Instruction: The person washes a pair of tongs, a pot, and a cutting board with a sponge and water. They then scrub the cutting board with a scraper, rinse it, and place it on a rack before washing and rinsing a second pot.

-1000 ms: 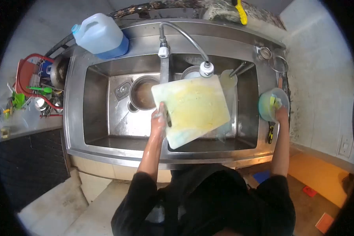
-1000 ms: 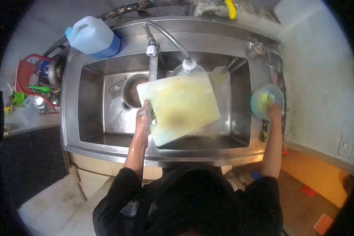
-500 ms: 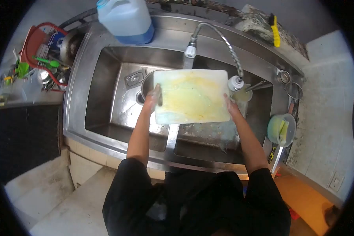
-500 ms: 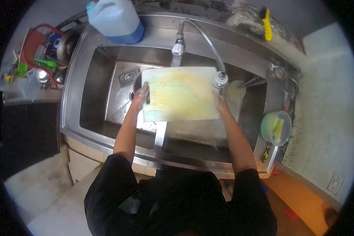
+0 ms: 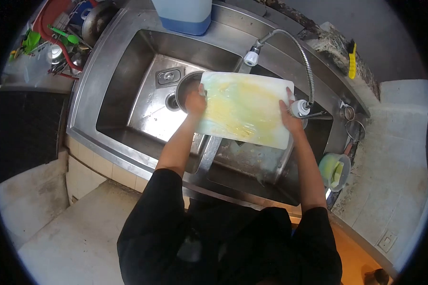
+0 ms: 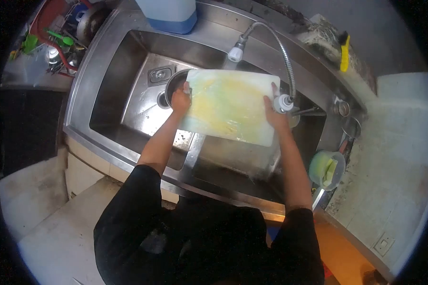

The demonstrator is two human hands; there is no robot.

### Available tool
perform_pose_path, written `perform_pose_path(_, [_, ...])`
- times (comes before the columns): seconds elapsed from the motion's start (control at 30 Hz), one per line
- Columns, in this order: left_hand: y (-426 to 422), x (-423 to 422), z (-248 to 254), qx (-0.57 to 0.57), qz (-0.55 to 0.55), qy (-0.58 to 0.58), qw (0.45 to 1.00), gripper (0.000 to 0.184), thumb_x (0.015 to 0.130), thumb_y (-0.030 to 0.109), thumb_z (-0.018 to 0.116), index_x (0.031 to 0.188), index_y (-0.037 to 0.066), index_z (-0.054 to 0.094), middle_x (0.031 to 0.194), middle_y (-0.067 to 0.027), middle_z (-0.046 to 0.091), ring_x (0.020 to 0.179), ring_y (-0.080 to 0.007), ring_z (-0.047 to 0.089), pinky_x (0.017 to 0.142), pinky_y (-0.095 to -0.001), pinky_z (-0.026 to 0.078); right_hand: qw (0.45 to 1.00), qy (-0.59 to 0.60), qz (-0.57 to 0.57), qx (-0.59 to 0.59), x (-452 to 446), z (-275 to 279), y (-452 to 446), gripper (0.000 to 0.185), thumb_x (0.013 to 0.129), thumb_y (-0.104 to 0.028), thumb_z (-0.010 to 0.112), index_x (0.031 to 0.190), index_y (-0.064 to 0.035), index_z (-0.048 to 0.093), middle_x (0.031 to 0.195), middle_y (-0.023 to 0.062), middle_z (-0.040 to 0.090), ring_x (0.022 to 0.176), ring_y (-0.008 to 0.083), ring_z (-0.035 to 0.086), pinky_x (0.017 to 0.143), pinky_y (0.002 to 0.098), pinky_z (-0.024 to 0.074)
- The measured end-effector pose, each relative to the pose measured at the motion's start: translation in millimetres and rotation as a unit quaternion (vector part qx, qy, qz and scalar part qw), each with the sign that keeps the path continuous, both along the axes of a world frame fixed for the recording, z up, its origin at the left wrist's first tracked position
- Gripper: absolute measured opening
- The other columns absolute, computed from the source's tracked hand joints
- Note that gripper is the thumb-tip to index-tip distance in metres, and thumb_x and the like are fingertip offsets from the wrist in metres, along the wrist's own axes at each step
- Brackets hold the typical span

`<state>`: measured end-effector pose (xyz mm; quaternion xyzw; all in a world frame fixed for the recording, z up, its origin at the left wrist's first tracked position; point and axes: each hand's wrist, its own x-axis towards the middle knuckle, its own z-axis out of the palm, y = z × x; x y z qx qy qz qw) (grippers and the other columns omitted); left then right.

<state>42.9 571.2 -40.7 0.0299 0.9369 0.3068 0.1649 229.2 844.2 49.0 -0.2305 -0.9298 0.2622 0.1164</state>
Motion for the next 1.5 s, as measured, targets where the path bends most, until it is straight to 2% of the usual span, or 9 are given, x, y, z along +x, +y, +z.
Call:
perform_pose_path(0.1, [1,-2,-2,-0.01,-0.004,0.043,0.999,0.067,0.095,0.049,0.024,0.081,-0.002,0.066,0.08,-0.0271,0.062,0.081,-0.0442,0.06,0.076,-0.0501,0.046,0.939,-0.027,0.059,0.338,1,-3,-21,0.055,0.086,-0.029,0.056,0.136,-0.0133,0.04,0.141,0.0246,0.03,0.126,0.0411,0.033,0.106,0.0477,0.0246])
perform_pose_path(0.27, [-2,-2,-9,0.017,-0.034,0.107,0.994,0.061,0.095,0.046,0.028,0.086,0.0,0.066,0.082,-0.0257,0.063,0.083,-0.0433,0.06,0.078,-0.0502,0.046,0.91,-0.156,0.37,0.103,8,27,-111,0.063,0.084,-0.041,0.056,0.135,-0.0096,0.039,0.144,0.0173,0.029,0.135,0.0304,0.022,0.111,0.0489,0.0108])
perform_pose_path(0.47, [0,-4,10,-0.013,-0.001,0.071,0.997,0.053,0.095,0.042,0.031,0.09,0.003,0.065,0.089,-0.0259,0.063,0.086,-0.0412,0.06,0.08,-0.0486,0.046,0.963,-0.091,-0.022,0.254,-55,-34,-80,0.062,0.084,-0.039,0.056,0.137,-0.0111,0.037,0.144,0.0167,0.029,0.136,0.0321,0.02,0.11,0.0525,0.0083])
perform_pose_path(0.6, [6,-7,5,-0.005,-0.035,0.035,0.999,0.054,0.095,0.043,0.03,0.092,0.002,0.065,0.093,-0.0254,0.062,0.089,-0.0407,0.06,0.082,-0.0479,0.046,0.922,-0.109,0.345,0.14,-54,-25,-160,0.06,0.087,-0.042,0.049,0.137,-0.0116,0.036,0.147,0.0102,0.025,0.137,0.0266,0.019,0.112,0.0456,0.0093])
perform_pose_path(0.8, [4,-9,8,-0.008,-0.032,0.049,0.998,0.057,0.094,0.045,0.03,0.089,0.002,0.066,0.09,-0.0248,0.063,0.088,-0.0412,0.06,0.083,-0.0482,0.045,0.958,-0.121,-0.045,0.256,-44,-15,3,0.063,0.087,-0.044,0.052,0.134,-0.0041,0.04,0.138,0.0183,0.039,0.132,0.0291,0.031,0.11,0.0414,0.0183])
perform_pose_path(0.97, [18,-9,5,-0.006,-0.003,0.062,0.998,0.056,0.093,0.045,0.033,0.088,-0.001,0.066,0.079,-0.026,0.063,0.081,-0.0414,0.061,0.075,-0.0498,0.047,0.919,-0.054,-0.194,-0.34,24,2,3,0.051,0.088,-0.031,0.058,0.125,0.002,0.047,0.121,0.0141,0.054,0.112,0.0243,0.052,0.094,0.0337,0.0419])
perform_pose_path(1.03, [24,-5,2,-0.001,0.023,0.074,0.997,0.053,0.093,0.044,0.036,0.091,-0.001,0.065,0.082,-0.026,0.063,0.083,-0.0408,0.061,0.076,-0.0487,0.047,0.733,0.076,-0.211,-0.643,31,34,-38,0.045,0.088,-0.028,0.06,0.12,0.001,0.05,0.114,0.0116,0.058,0.102,0.0215,0.057,0.088,0.0326,0.0465])
perform_pose_path(1.23, [78,110,-3,0.245,-0.061,0.005,0.968,0.076,0.085,0.043,0.05,0.142,0.002,0.021,0.135,-0.0294,0.033,0.119,-0.0383,0.038,0.102,-0.0601,0.018,0.743,0.007,-0.19,-0.641,30,49,-19,0.038,0.092,-0.024,0.053,0.119,0.0023,0.05,0.11,0.0136,0.058,0.099,0.0205,0.057,0.084,0.0313,0.0477])
perform_pose_path(1.5, [158,114,54,0.025,-0.272,0.144,0.951,0.06,0.092,0.038,0.039,0.134,-0.003,0.032,0.142,-0.0245,0.029,0.126,-0.0392,0.035,0.103,-0.0609,0.017,0.71,0.077,-0.274,-0.644,68,41,-7,0.043,0.093,-0.029,0.051,0.122,0.0026,0.048,0.112,0.0127,0.059,0.098,0.0232,0.06,0.085,0.0348,0.0488])
